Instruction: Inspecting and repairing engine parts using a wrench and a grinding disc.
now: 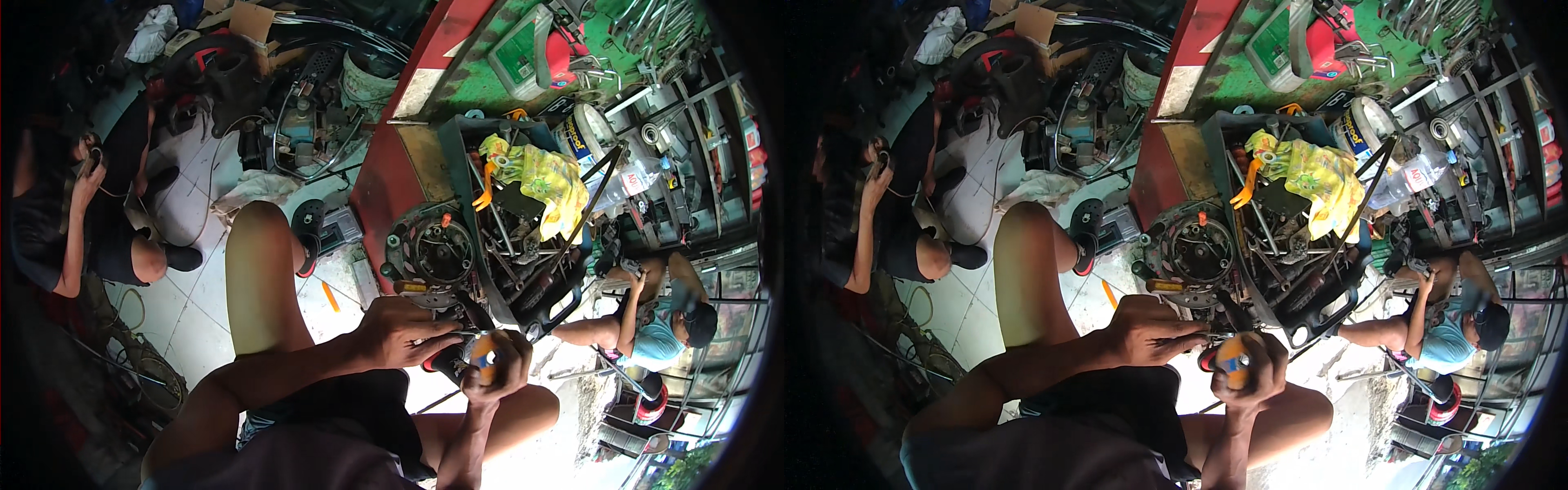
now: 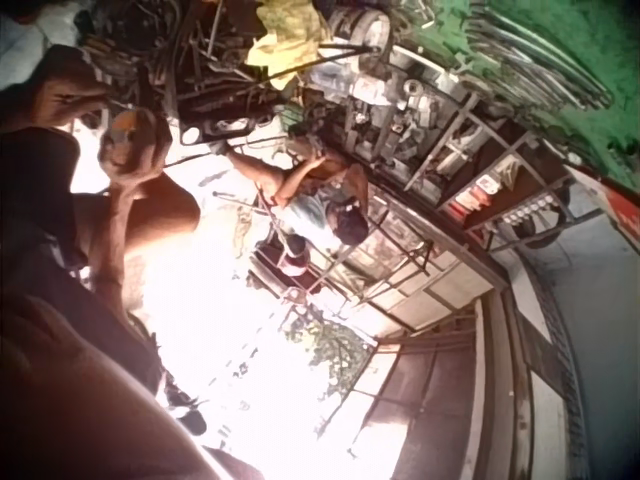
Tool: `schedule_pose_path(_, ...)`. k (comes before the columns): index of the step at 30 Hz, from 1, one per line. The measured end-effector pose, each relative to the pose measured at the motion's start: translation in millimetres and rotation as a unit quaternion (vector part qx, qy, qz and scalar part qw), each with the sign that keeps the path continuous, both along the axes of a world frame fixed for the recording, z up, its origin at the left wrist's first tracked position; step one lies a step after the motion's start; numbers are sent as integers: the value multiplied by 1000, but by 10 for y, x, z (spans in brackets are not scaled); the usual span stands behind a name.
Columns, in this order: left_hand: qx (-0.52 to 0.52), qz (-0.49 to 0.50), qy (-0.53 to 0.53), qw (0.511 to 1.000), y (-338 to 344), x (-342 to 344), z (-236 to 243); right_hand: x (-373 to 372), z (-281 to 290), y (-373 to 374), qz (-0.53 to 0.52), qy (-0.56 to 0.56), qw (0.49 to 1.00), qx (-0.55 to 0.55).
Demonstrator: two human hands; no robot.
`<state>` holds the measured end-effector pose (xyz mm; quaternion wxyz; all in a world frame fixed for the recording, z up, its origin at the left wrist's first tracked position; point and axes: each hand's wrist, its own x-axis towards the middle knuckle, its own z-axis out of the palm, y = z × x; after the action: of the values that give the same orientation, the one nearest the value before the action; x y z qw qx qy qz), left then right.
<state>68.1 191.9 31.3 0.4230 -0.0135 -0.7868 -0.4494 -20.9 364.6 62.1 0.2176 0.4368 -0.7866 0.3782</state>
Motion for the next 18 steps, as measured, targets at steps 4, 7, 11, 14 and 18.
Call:
schedule_pose_path(4,-2,-9,-19,1000,-51,91,20,-31,-25,-30,-13,-12,1000,-7)
schedule_pose_path(7,-1,-6,-23,1000,-70,101,-2,-49,29,32,-14,-3,997,-80)
schedule_pose_path(11,-19,-9,-55,998,-103,189,12,-19,1,-181,41,4,999,-8)
schedule_pose_path(14,59,-2,-51,997,-100,155,-89,-129,-141,-126,-12,-24,999,-31)
schedule_pose_path(18,157,-51,-152,974,-72,235,99,78,-5,-115,-22,35,998,-39)
